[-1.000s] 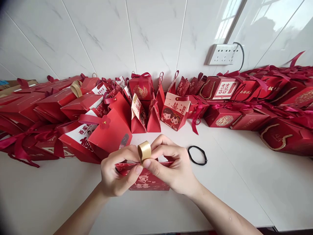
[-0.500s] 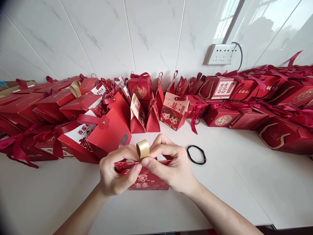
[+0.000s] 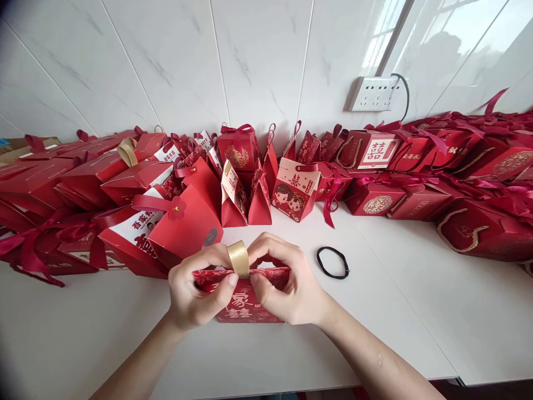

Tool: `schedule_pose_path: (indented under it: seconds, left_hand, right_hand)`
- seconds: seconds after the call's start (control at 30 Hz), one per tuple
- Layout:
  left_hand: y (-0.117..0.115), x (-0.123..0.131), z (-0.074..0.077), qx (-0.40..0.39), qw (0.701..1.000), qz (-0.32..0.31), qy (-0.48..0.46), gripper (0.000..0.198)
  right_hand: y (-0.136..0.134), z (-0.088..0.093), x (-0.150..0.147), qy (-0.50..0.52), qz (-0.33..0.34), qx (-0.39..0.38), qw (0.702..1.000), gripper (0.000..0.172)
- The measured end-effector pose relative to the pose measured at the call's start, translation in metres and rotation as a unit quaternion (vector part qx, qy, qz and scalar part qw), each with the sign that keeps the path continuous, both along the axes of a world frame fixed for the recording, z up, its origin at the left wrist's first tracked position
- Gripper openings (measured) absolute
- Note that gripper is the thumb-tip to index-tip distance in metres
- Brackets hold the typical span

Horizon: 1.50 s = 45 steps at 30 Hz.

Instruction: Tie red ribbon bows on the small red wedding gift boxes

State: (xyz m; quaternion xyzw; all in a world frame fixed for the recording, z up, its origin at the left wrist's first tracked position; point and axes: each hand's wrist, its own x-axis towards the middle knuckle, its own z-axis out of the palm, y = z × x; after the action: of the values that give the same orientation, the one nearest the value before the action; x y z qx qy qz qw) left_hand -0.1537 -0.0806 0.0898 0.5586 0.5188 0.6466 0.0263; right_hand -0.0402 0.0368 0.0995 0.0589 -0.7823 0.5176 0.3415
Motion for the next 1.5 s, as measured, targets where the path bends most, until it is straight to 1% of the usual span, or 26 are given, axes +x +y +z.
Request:
schedule_pose_path:
  seconds: [0.13, 0.33, 0.67, 0.93, 1.2, 1.5]
  left_hand:
    - [0.0, -0.0004, -0.0008, -0.001, 1.0, 0.002, 0.004, 0.004]
    - [0.0001, -0.0005, -0.0008, 0.002, 1.0, -0.001, -0.001, 0.004]
    - [0.0002, -0.0006, -0.0008, -0.001, 1.0, -0.009, -0.005, 0.005]
    - [-0.0004, -0.0009, 0.0003, -0.003, 1.0, -0.012, 0.009, 0.006]
    - [-0.0013, -0.0012, 0.0008, -0.007, 1.0, -0.006, 0.011, 0.005]
    - [-0.0006, -0.0012, 0.0009, -0.005, 1.0, -0.01, 0.006, 0.006]
  right_hand:
    - [0.0001, -0.0003, -0.0005, 0.003, -0.003, 0.021, 1.0, 0.021]
    - [-0.0006, -0.0012, -0.0006, -0.004, -0.007, 0.017, 1.0, 0.023]
    - [0.0011, -0.0033, -0.0004, -0.021, 0.01, -0.013, 1.0, 0.022]
    - [0.0008, -0.0017, 0.0004, -0.013, -0.005, -0.003, 1.0, 0.022]
    - [0.0013, -0.005, -0.0002, -0.011, 0.013, 0.0, 1.0, 0.021]
    - [0.0, -0.0025, -0.0009, -0.009, -0.002, 0.006, 1.0, 0.019]
